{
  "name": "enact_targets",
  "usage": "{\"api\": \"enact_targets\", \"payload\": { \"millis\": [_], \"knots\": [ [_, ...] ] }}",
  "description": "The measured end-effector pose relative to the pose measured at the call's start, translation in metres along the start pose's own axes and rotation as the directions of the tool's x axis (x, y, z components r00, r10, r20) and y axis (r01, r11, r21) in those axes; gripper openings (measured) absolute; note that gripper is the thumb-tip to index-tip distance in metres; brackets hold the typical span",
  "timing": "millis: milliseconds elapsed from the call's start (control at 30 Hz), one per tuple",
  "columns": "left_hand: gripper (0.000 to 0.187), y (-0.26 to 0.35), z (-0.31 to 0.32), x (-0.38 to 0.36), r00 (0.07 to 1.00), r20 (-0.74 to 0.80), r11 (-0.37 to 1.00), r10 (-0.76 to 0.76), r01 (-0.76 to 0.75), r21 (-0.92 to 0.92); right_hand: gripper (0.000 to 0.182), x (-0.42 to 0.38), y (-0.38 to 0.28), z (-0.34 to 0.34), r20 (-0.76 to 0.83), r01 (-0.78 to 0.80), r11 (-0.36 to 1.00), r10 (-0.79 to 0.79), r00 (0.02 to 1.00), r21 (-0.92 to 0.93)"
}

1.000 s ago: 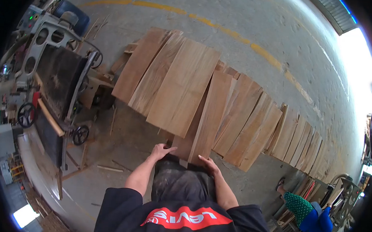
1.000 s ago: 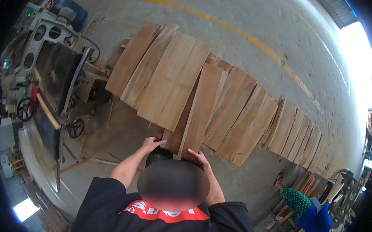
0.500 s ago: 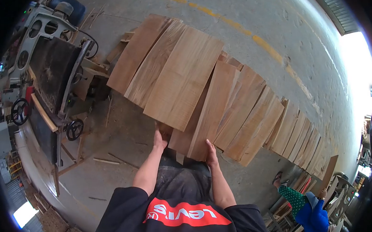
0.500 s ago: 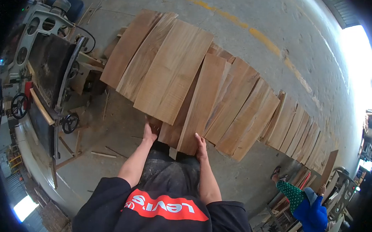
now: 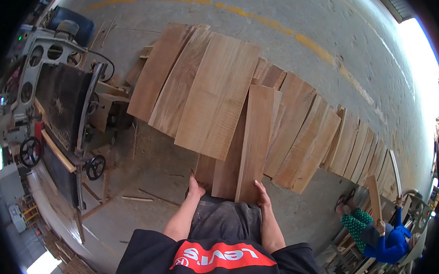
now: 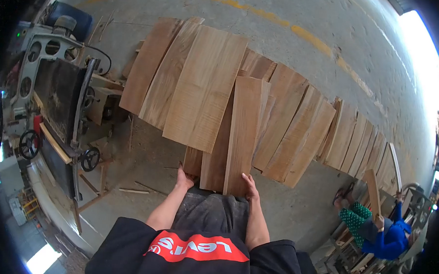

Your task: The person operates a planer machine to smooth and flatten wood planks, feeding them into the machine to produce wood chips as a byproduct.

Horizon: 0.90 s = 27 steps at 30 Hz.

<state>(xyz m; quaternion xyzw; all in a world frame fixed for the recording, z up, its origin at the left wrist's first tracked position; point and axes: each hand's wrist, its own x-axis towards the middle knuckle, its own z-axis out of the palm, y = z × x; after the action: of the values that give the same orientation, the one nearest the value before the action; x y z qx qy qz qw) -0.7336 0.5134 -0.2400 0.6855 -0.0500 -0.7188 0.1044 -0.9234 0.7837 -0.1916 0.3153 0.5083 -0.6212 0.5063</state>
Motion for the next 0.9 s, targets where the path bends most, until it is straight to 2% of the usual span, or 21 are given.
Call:
{"api": "enact_targets", "payload": {
  "millis": [33,100,267,467,567,667,733,767,833,867,900],
  "knots": [
    [0.071,0.001,0.006,-0.01,0.995,-0.082,0.998,-0.056,0.056,-0.004,0.076,0.002,-0.002,-0.004,0.02,-0.018,1.0,0.018,1.0,0.01],
    [0.069,-0.002,-0.01,0.004,0.994,-0.074,0.993,-0.085,0.091,0.08,0.078,0.006,-0.004,-0.007,0.056,-0.06,0.998,0.057,0.997,0.038],
    [0.064,0.007,-0.004,-0.002,0.994,-0.055,0.964,-0.097,0.108,0.244,0.08,0.014,-0.007,0.006,-0.045,0.006,1.0,-0.007,0.999,-0.023],
    [0.057,0.008,-0.009,0.006,0.992,-0.096,0.972,-0.085,0.104,0.209,0.087,0.015,-0.025,0.027,-0.062,0.013,0.996,-0.019,0.998,-0.089],
    [0.057,0.013,-0.026,0.027,0.993,-0.052,0.959,-0.108,0.118,0.257,0.087,0.011,-0.029,0.035,-0.07,0.036,0.994,-0.043,0.997,-0.099],
    [0.061,0.032,-0.014,0.012,0.997,-0.001,0.909,-0.073,0.067,0.411,0.09,0.017,-0.029,0.029,-0.013,0.083,0.987,-0.086,0.996,-0.137],
    [0.065,0.055,-0.028,0.061,0.983,0.172,0.713,0.058,-0.161,0.682,0.1,0.029,-0.024,0.015,0.063,0.115,0.966,-0.103,0.993,-0.23],
    [0.067,0.061,-0.033,0.077,0.959,0.266,0.57,0.095,-0.271,0.776,0.106,0.052,-0.015,-0.006,0.095,0.067,0.995,-0.06,0.994,-0.069],
    [0.064,0.082,0.036,0.009,0.972,0.212,0.553,0.103,-0.234,0.8,0.12,0.102,0.016,-0.063,0.164,-0.057,0.966,0.016,0.986,0.251],
    [0.067,0.074,0.03,0.035,0.945,0.291,0.593,0.149,-0.321,0.739,0.138,0.077,-0.004,-0.036,0.112,-0.056,0.955,0.025,0.993,0.29],
    [0.07,0.061,0.012,0.085,0.909,0.365,0.625,0.201,-0.406,0.667,0.138,0.069,-0.013,-0.011,0.027,-0.045,0.978,0.041,0.999,0.205]
  ]
}}
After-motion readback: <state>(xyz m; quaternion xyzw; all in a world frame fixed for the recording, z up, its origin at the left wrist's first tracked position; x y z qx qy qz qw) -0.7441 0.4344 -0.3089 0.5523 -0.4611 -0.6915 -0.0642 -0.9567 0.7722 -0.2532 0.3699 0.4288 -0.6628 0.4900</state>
